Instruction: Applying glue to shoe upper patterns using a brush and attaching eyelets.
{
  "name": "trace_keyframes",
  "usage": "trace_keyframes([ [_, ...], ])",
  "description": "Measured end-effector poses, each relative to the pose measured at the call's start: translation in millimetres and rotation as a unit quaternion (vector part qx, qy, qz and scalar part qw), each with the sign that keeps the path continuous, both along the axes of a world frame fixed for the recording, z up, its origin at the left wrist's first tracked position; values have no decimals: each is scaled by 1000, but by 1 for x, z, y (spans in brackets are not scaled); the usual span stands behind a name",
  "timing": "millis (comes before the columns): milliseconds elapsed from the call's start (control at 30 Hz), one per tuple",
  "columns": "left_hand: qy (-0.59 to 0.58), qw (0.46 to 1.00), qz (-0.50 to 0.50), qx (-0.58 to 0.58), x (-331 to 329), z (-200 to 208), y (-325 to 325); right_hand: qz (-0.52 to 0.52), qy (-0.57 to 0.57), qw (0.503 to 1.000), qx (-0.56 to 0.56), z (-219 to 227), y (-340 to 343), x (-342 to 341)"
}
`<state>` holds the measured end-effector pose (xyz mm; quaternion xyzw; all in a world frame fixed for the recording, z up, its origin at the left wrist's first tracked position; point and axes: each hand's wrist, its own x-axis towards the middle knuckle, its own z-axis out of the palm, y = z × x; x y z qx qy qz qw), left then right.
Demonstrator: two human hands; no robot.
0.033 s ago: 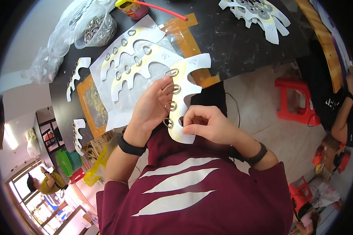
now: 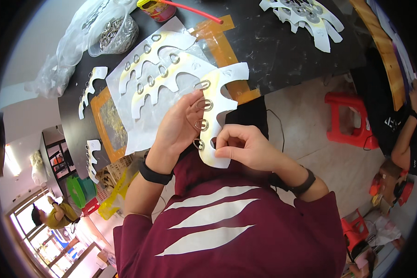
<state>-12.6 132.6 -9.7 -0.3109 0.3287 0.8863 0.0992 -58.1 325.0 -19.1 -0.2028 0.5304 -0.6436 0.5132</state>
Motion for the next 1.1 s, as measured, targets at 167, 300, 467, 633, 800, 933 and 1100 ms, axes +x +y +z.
trace_keyframes([
  [167, 8, 997, 65, -36, 6, 0, -4, -3, 65, 997, 37, -3, -8, 6],
  [300, 30, 997, 32, -62, 9, 8, -19, -24, 62, 997, 31, 0, -18, 16],
  [467, 38, 988, 5, -153, 2, 13, -42, -17, 128, 989, 66, 12, -35, 17],
  [633, 39, 962, -14, -270, 0, 21, -46, -138, 392, 909, 41, 23, -27, -10],
  [800, 70, 941, -28, -329, 2, 26, -40, -185, 476, 860, 14, 37, -35, -74],
  [933, 99, 927, -50, -358, 0, 28, -34, -79, 343, 936, 3, 34, -40, -109],
  [1100, 102, 925, -49, -362, -1, 25, -39, -31, 252, 966, 43, 34, -44, -117],
])
